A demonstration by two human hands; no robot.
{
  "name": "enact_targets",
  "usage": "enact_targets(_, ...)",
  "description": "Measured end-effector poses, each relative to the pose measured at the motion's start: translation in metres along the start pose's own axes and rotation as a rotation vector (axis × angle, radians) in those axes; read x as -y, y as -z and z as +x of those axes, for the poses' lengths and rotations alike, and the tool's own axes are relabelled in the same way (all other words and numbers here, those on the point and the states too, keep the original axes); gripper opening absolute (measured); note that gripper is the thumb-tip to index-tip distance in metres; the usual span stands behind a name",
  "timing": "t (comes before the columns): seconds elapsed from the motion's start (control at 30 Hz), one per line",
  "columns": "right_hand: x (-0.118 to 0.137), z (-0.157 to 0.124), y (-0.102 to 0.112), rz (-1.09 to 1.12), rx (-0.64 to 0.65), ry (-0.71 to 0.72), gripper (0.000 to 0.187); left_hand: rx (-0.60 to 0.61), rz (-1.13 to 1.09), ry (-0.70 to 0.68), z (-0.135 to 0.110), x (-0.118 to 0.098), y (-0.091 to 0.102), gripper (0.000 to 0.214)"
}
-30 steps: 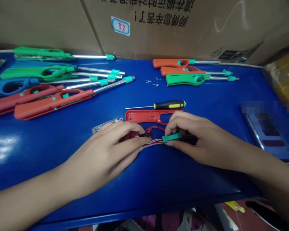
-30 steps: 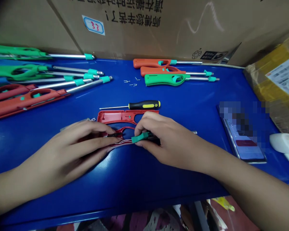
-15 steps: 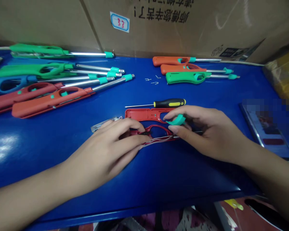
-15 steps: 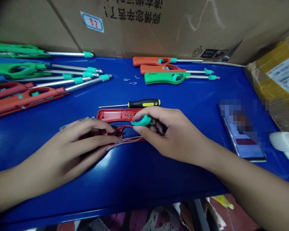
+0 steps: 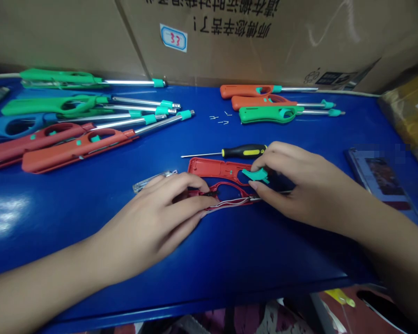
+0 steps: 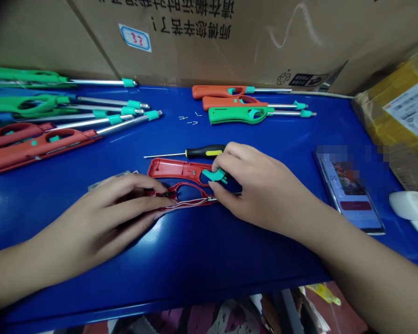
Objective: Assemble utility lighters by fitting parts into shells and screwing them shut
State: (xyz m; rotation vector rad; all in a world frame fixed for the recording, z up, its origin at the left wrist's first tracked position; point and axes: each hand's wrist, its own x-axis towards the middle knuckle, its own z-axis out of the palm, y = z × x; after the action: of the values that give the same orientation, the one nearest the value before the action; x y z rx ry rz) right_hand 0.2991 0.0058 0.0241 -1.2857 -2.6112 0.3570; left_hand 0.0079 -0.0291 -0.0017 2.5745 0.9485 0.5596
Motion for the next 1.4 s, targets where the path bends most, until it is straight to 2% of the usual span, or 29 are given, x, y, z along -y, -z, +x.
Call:
enact_targets(0.1,0.001,0.001,-0.001,0.026,0.001,-0.003,0.017,0.001,0.002,-0.002,0.000,0.001,0.000,0.030)
enact_targets(0.17,0.003,0.002,0.000,0.054,-0.046,0.004,0.018,0.002,-0.001,-0.002,0.000,0.001,0.000,0.029)
enact_targets(0.27,0.009,0.002,0.003,0.135,-0.080,0.057,0.012,0.001,-0.002,0.001,0.000,0.001,-0.001,0.030)
enact_targets(0.37,0.015,0.001,0.003,0.215,-0.009,0.103,0.008,0.006,0.003,0.006,0.000,0.000,0.000,0.033)
enact_targets(0.6,0.018,0.000,-0.006,0.334,0.130,0.087,0.010,0.010,0.002,0.011,-0.001,-0.001,-0.001,0.033)
enact_targets(0.87,0.018,0.001,-0.006,0.388,0.121,0.100,0.011,0.014,-0.011,0.014,-0.001,-0.001,0.001,0.029)
enact_targets(1.03,0.019,0.002,-0.006,0.377,0.099,0.109,0.014,0.005,-0.026,0.000,0.000,0.000,0.001,0.035)
enact_targets(1.4,0.017,0.002,-0.011,0.405,0.099,0.197,0.015,0.009,-0.020,-0.002,0.000,0.001,-0.001,0.034)
